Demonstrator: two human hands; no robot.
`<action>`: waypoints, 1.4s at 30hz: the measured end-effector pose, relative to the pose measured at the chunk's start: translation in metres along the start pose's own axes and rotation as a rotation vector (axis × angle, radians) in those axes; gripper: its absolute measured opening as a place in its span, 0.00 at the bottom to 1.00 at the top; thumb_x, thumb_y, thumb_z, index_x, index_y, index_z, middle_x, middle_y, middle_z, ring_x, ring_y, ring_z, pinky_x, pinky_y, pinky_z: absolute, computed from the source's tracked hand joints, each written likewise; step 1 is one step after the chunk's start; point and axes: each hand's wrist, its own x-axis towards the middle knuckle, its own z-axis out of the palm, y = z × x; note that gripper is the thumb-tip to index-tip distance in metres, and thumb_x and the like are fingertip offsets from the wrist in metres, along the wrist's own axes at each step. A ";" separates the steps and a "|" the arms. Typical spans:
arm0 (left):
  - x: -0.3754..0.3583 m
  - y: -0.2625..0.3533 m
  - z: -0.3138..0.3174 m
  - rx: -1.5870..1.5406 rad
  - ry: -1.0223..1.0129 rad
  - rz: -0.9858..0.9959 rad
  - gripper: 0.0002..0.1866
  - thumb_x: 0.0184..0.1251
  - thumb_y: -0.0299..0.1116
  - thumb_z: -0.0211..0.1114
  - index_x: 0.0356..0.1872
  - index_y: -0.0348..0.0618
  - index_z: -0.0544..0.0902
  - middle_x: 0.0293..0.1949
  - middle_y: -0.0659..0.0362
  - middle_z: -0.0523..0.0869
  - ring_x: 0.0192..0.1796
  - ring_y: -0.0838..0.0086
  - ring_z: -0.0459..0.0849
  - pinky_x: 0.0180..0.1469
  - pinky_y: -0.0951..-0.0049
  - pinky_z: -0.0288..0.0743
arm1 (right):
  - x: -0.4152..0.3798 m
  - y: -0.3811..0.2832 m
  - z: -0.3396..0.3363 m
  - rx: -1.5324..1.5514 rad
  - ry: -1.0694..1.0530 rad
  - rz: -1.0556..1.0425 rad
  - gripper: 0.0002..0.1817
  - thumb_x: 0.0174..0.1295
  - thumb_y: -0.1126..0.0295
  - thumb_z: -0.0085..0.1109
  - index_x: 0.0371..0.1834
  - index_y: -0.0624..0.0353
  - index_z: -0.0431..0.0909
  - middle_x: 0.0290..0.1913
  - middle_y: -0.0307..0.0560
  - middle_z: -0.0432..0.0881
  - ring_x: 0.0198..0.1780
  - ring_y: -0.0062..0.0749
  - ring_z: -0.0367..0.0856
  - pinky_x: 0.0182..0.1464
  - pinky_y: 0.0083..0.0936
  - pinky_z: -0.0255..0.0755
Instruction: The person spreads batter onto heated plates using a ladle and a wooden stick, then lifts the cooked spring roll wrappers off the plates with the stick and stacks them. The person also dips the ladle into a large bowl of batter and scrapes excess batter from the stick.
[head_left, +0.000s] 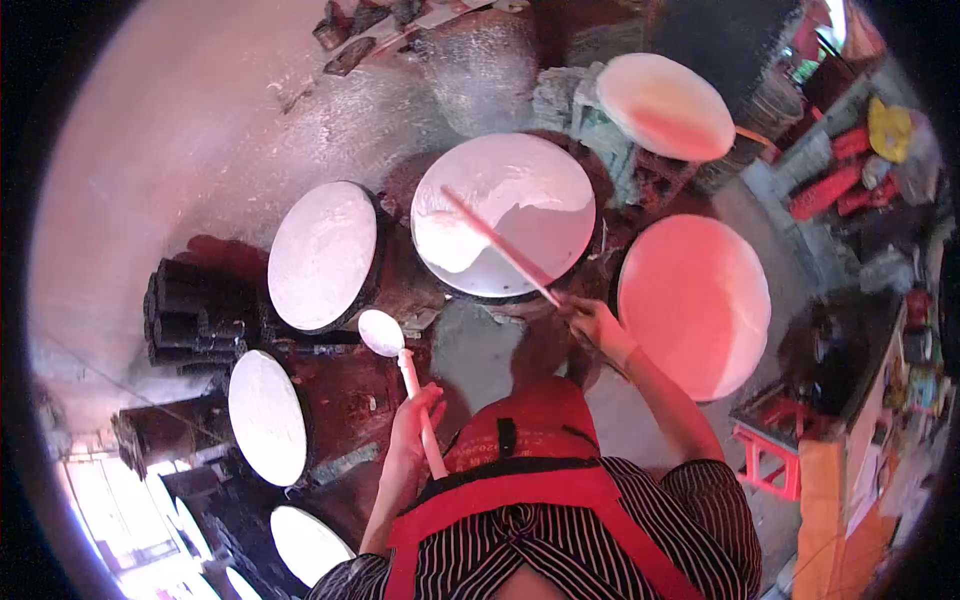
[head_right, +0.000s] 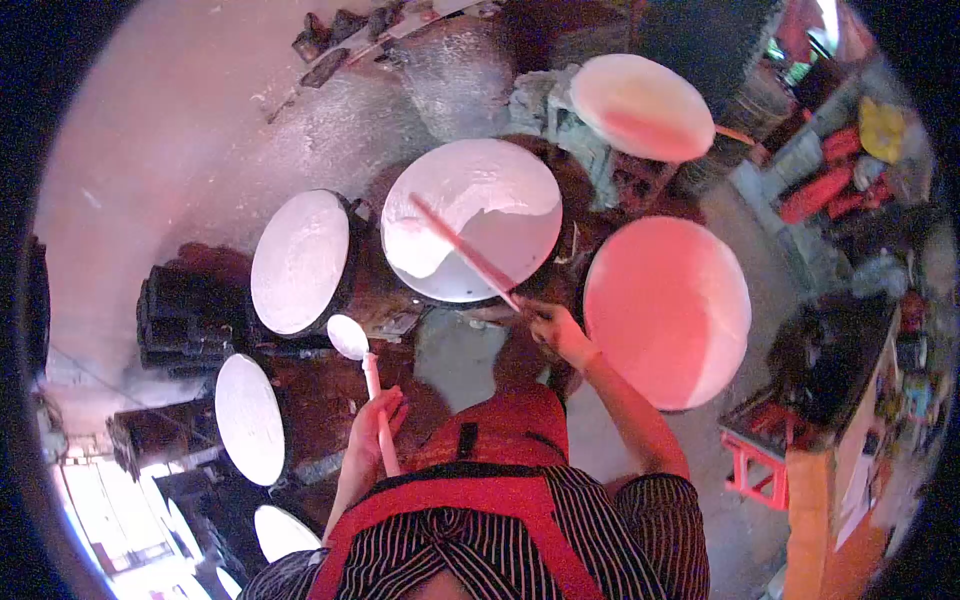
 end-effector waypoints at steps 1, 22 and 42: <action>0.000 0.003 -0.010 0.078 0.019 0.000 0.15 0.70 0.32 0.61 0.53 0.38 0.78 0.47 0.58 0.84 0.52 0.70 0.82 0.62 0.66 0.75 | -0.034 0.002 0.011 0.010 -0.153 0.055 0.20 0.68 0.73 0.56 0.63 0.54 0.78 0.22 0.27 0.71 0.19 0.14 0.62 0.20 0.17 0.54; -0.083 -0.013 -0.250 0.220 0.085 0.087 0.30 0.66 0.26 0.61 0.68 0.30 0.65 0.44 0.58 0.83 0.49 0.74 0.81 0.57 0.74 0.72 | 0.175 0.097 0.390 -0.070 0.730 -0.487 0.22 0.74 0.61 0.48 0.65 0.61 0.71 0.48 0.64 0.83 0.45 0.54 0.83 0.48 0.39 0.74; -0.061 -0.029 -0.147 0.279 -0.044 0.195 0.13 0.68 0.29 0.62 0.49 0.36 0.83 0.54 0.58 0.80 0.56 0.77 0.76 0.59 0.77 0.66 | -0.009 0.104 0.188 0.299 0.176 0.026 0.17 0.73 0.63 0.50 0.64 0.37 0.71 0.24 0.32 0.69 0.17 0.22 0.64 0.16 0.22 0.58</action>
